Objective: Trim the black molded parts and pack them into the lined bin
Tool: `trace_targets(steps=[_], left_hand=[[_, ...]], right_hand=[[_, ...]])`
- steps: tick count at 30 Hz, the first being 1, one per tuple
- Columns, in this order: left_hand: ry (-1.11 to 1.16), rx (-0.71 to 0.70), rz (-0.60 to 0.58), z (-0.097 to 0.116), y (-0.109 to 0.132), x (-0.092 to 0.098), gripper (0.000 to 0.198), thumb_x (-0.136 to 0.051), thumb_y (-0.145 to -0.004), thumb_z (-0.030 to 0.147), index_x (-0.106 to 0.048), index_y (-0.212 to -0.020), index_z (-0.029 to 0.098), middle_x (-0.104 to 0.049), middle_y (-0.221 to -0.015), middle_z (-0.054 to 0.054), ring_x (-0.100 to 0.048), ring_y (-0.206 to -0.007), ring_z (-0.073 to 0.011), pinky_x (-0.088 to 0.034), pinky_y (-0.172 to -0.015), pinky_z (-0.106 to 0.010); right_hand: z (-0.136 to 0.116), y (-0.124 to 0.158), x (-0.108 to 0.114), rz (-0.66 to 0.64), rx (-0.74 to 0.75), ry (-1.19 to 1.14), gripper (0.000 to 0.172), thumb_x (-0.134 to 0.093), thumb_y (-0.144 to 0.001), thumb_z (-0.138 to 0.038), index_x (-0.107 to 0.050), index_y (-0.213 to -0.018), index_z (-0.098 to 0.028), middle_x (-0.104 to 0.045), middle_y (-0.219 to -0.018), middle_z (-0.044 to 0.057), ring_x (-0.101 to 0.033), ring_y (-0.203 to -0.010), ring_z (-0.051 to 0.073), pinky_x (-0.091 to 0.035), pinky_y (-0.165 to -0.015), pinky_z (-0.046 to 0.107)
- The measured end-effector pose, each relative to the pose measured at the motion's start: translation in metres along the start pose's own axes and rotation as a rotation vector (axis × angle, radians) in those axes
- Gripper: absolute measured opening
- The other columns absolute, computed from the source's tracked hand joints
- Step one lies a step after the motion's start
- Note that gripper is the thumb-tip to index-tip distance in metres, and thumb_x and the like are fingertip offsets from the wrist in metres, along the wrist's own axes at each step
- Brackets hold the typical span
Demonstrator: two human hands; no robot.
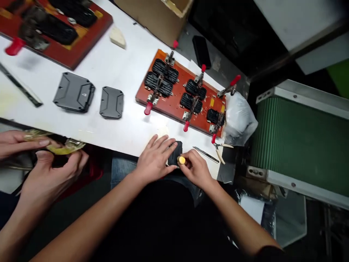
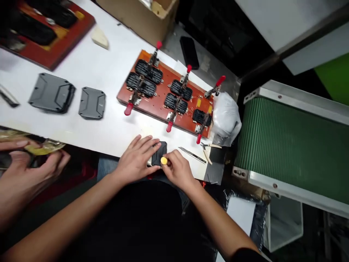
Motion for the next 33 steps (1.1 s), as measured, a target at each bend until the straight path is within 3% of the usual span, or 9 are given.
trace_targets(steps=[2,6,12,18,21,25,29,31,33], left_hand=[[0.005,0.001,0.005,0.0,0.0,0.002,0.073,-0.074,-0.09,0.048,-0.051,-0.154,0.021,-0.051,-0.161,-0.01,-0.039,-0.153,-0.0353,-0.019,-0.132,-0.058],[-0.018,0.023,0.027,-0.003,-0.001,0.004,0.076,-0.075,-0.089,0.047,-0.05,-0.155,0.02,-0.05,-0.161,-0.012,-0.037,-0.153,-0.0375,-0.017,-0.132,-0.061],[-0.023,-0.012,0.008,-0.001,0.0,0.0,0.071,-0.071,-0.092,0.047,-0.052,-0.154,0.019,-0.05,-0.161,-0.01,-0.038,-0.153,-0.0352,-0.018,-0.132,-0.058],[-0.058,-0.022,0.005,0.0,-0.001,0.0,0.074,-0.073,-0.09,0.049,-0.051,-0.154,0.02,-0.05,-0.161,-0.011,-0.038,-0.153,-0.0366,-0.02,-0.131,-0.06],[-0.051,-0.03,-0.008,0.0,-0.001,0.0,0.074,-0.073,-0.09,0.049,-0.05,-0.154,0.021,-0.051,-0.161,-0.01,-0.039,-0.152,-0.0361,-0.021,-0.131,-0.059],[-0.072,-0.003,0.029,-0.003,-0.001,0.002,0.076,-0.072,-0.09,0.049,-0.048,-0.156,0.021,-0.05,-0.161,-0.011,-0.038,-0.153,-0.037,-0.019,-0.131,-0.06],[-0.059,-0.023,0.003,0.001,-0.001,-0.001,0.072,-0.071,-0.091,0.049,-0.05,-0.155,0.023,-0.05,-0.162,-0.008,-0.036,-0.154,-0.0361,-0.018,-0.132,-0.059],[-0.066,-0.029,-0.019,0.003,-0.001,-0.003,0.072,-0.07,-0.092,0.05,-0.05,-0.155,0.022,-0.049,-0.163,-0.007,-0.035,-0.155,-0.0363,-0.018,-0.132,-0.059],[-0.085,-0.015,-0.024,0.002,-0.001,-0.004,0.074,-0.069,-0.092,0.051,-0.048,-0.156,0.021,-0.048,-0.163,-0.007,-0.034,-0.155,-0.0371,-0.017,-0.131,-0.06]], right_hand=[[-0.002,-0.002,0.001,-0.022,0.023,0.041,0.015,-0.064,-0.097,-0.024,-0.061,-0.111,-0.024,-0.06,-0.093,0.003,-0.06,-0.077,0.018,-0.05,-0.069,0.032],[-0.002,-0.006,0.01,0.096,0.027,0.054,0.012,-0.064,-0.095,-0.022,-0.06,-0.106,-0.023,-0.06,-0.097,0.003,-0.059,-0.08,0.018,-0.049,-0.073,0.032],[0.002,-0.007,-0.006,0.0,-0.024,-0.026,0.014,-0.066,-0.094,-0.025,-0.058,-0.105,-0.024,-0.058,-0.091,0.0,-0.059,-0.072,0.014,-0.048,-0.067,0.028],[0.013,-0.018,0.01,0.174,-0.09,-0.035,0.01,-0.063,-0.095,-0.027,-0.056,-0.102,-0.023,-0.059,-0.093,0.001,-0.058,-0.072,0.015,-0.049,-0.068,0.029],[0.014,-0.02,0.004,0.126,-0.096,-0.055,0.013,-0.065,-0.093,-0.026,-0.056,-0.102,-0.024,-0.058,-0.09,-0.001,-0.057,-0.067,0.013,-0.048,-0.065,0.028],[0.003,-0.011,0.008,0.124,0.01,0.029,0.013,-0.06,-0.094,-0.02,-0.058,-0.107,-0.023,-0.059,-0.098,0.003,-0.058,-0.077,0.017,-0.049,-0.072,0.031],[-0.007,0.011,0.002,-0.024,0.075,0.023,0.02,-0.056,-0.094,-0.014,-0.06,-0.111,-0.024,-0.059,-0.099,0.005,-0.059,-0.089,0.02,-0.049,-0.076,0.032],[-0.011,0.011,-0.002,-0.112,0.103,0.024,0.024,-0.058,-0.093,-0.013,-0.061,-0.114,-0.024,-0.06,-0.1,0.005,-0.059,-0.089,0.021,-0.049,-0.077,0.032],[-0.011,0.003,-0.002,-0.118,0.124,0.038,0.025,-0.059,-0.093,-0.013,-0.061,-0.115,-0.023,-0.06,-0.101,0.005,-0.059,-0.091,0.021,-0.049,-0.079,0.033]])
Point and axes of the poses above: each hand's wrist, its own y-axis away from the middle knuckle, its own x-axis out of the back of the hand, z = x × y, the point moved 10 cm from there along -y, towards the middle knuckle
